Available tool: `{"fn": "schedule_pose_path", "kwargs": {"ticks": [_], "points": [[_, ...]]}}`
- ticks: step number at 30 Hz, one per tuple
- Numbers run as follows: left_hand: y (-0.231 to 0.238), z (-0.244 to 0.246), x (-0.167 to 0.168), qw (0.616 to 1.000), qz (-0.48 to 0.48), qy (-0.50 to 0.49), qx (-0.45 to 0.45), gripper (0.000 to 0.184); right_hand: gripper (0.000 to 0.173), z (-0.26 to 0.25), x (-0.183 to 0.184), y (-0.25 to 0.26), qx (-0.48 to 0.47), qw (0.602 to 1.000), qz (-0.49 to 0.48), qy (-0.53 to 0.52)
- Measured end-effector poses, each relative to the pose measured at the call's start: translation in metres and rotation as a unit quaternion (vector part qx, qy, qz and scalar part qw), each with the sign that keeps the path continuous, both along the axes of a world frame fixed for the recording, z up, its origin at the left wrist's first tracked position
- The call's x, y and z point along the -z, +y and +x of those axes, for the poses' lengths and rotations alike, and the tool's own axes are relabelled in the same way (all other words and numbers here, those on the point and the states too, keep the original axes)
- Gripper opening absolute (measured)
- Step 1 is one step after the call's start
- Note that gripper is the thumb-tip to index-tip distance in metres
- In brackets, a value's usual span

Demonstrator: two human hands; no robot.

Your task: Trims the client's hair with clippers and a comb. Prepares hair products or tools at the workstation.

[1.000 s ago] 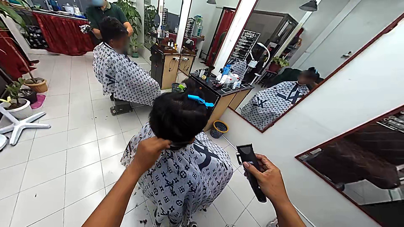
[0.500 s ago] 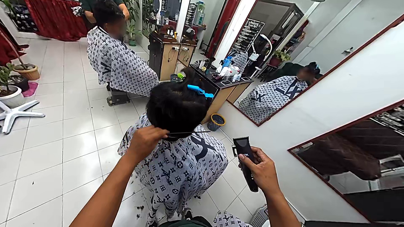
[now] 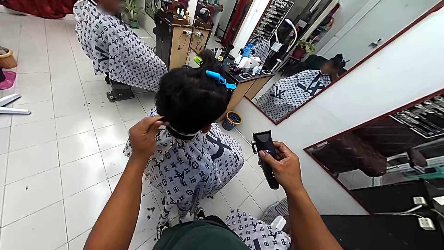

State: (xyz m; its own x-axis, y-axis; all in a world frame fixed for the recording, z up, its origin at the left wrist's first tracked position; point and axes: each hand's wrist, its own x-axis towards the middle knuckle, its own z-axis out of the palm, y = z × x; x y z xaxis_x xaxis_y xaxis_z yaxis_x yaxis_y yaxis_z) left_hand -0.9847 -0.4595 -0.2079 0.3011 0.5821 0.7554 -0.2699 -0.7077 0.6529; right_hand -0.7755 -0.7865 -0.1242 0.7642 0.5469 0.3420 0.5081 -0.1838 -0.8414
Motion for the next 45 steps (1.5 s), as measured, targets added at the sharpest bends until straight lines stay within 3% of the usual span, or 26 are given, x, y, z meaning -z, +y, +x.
{"fn": "schedule_pose_path", "kwargs": {"ticks": [4,6,8,10,12,16,21,26,31,37,41,43,45], "points": [[-0.014,0.023,0.028,0.976,0.110,0.144,0.116,0.020,0.036,-0.007,-0.009,0.009,-0.031,0.999,-0.008,-0.027],[-0.029,0.024,0.046,0.970,0.053,0.149,0.186,0.023,0.036,-0.011,-0.016,0.013,-0.050,0.997,-0.020,-0.048],[-0.039,0.020,0.059,0.965,-0.071,0.122,0.220,0.024,0.037,-0.015,-0.023,0.018,-0.061,0.994,-0.040,-0.079],[-0.038,0.019,0.068,0.964,-0.155,0.089,0.195,0.025,0.039,-0.018,-0.028,0.023,-0.069,0.990,-0.053,-0.115],[-0.029,0.020,0.072,0.974,-0.162,0.080,0.136,0.026,0.042,-0.021,-0.031,0.028,-0.071,0.983,-0.074,-0.153],[-0.014,0.016,0.058,0.997,-0.051,0.031,0.038,0.020,0.045,-0.026,-0.031,0.038,-0.062,0.967,-0.127,-0.211],[-0.013,-0.003,0.027,0.996,0.054,-0.064,-0.034,0.016,0.050,-0.034,-0.032,0.046,-0.051,0.943,-0.175,-0.280],[-0.023,-0.021,0.011,0.948,0.269,-0.057,-0.159,0.007,0.050,-0.044,-0.032,0.054,-0.047,0.922,-0.173,-0.342],[-0.030,-0.024,0.011,0.919,0.340,-0.030,-0.194,0.013,0.052,-0.045,-0.027,0.064,-0.047,0.904,-0.179,-0.385],[-0.034,-0.019,0.012,0.918,0.347,-0.029,-0.191,0.014,0.050,-0.057,-0.021,0.077,-0.075,0.900,-0.160,-0.398],[-0.033,-0.017,0.009,0.921,0.346,-0.060,-0.167,0.011,0.044,-0.086,-0.008,0.096,-0.150,0.890,-0.127,-0.412],[-0.038,-0.026,0.001,0.945,0.265,-0.095,-0.164,0.003,0.044,-0.093,0.000,0.097,-0.211,0.881,-0.128,-0.404],[-0.039,-0.040,-0.010,0.966,0.120,-0.159,-0.164,0.014,0.043,-0.084,0.006,0.084,-0.241,0.888,-0.145,-0.364]]}}
